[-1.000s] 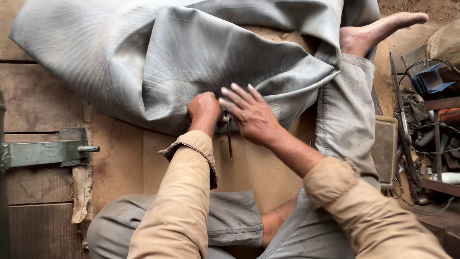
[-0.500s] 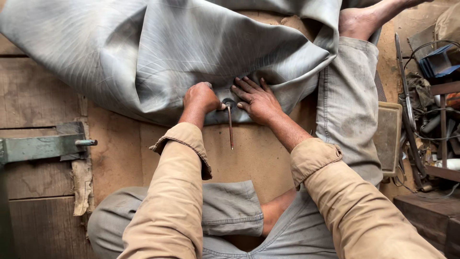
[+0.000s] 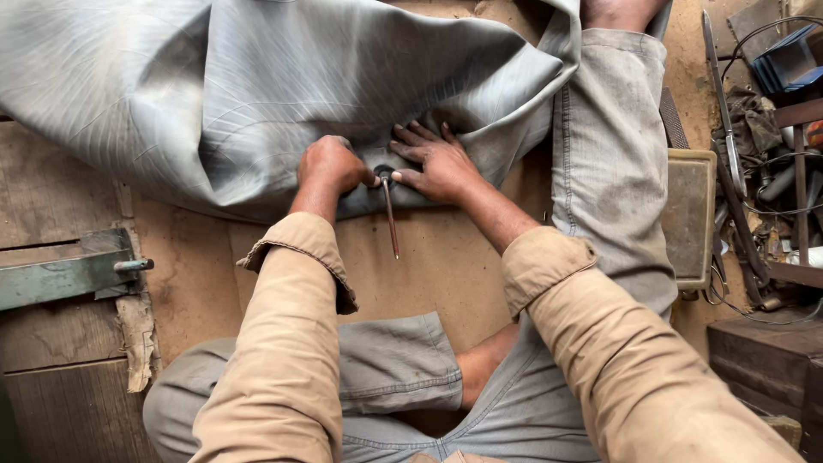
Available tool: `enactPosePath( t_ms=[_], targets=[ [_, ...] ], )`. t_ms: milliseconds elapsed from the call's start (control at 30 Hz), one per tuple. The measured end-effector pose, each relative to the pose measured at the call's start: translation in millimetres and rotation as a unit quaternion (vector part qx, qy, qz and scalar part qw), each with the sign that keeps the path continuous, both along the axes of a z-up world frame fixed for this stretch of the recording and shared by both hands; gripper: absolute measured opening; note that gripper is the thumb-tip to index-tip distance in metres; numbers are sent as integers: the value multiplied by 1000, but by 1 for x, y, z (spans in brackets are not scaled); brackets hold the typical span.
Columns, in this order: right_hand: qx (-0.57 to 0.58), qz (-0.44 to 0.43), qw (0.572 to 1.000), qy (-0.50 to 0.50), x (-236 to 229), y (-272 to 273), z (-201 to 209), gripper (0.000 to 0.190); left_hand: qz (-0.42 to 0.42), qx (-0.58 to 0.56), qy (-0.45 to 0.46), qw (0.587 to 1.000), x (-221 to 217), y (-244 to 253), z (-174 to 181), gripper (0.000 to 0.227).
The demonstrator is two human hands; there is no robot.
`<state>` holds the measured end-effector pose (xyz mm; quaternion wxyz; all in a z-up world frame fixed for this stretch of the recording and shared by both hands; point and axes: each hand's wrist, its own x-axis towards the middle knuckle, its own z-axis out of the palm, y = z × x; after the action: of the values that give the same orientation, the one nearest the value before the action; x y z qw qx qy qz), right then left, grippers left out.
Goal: The person sits on the floor and manipulates a large rubber inner tube. They use scissors to trim the rubber around a hole and use a metal rod to push a valve stem into place.
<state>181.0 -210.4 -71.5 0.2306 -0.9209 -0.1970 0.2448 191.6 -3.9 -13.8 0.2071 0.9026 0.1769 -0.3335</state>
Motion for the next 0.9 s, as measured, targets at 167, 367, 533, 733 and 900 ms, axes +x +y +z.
enactPosePath(
  t_ms=[167, 367, 533, 733, 900],
  targets=[
    [11, -37, 999, -8, -2, 11, 2, 65, 12, 31, -3, 999, -2, -6, 7, 65],
    [-24, -84, 996, 9, -2, 20, 3, 68, 21, 6, -53, 998, -15, -4, -7, 58],
    [-63, -78, 995, -11, -1, 27, 6, 66, -19, -20, -41, 999, -10, 7, -19, 61],
    [-101, -60, 993, -18, 7, 32, 17, 65, -22, -17, -2, 1000, 1, 4, -11, 65],
    [-133, -59, 989, 11, 7, 37, 32, 63, 5, -13, 13, 1000, 0, 1, 5, 65]
  ],
)
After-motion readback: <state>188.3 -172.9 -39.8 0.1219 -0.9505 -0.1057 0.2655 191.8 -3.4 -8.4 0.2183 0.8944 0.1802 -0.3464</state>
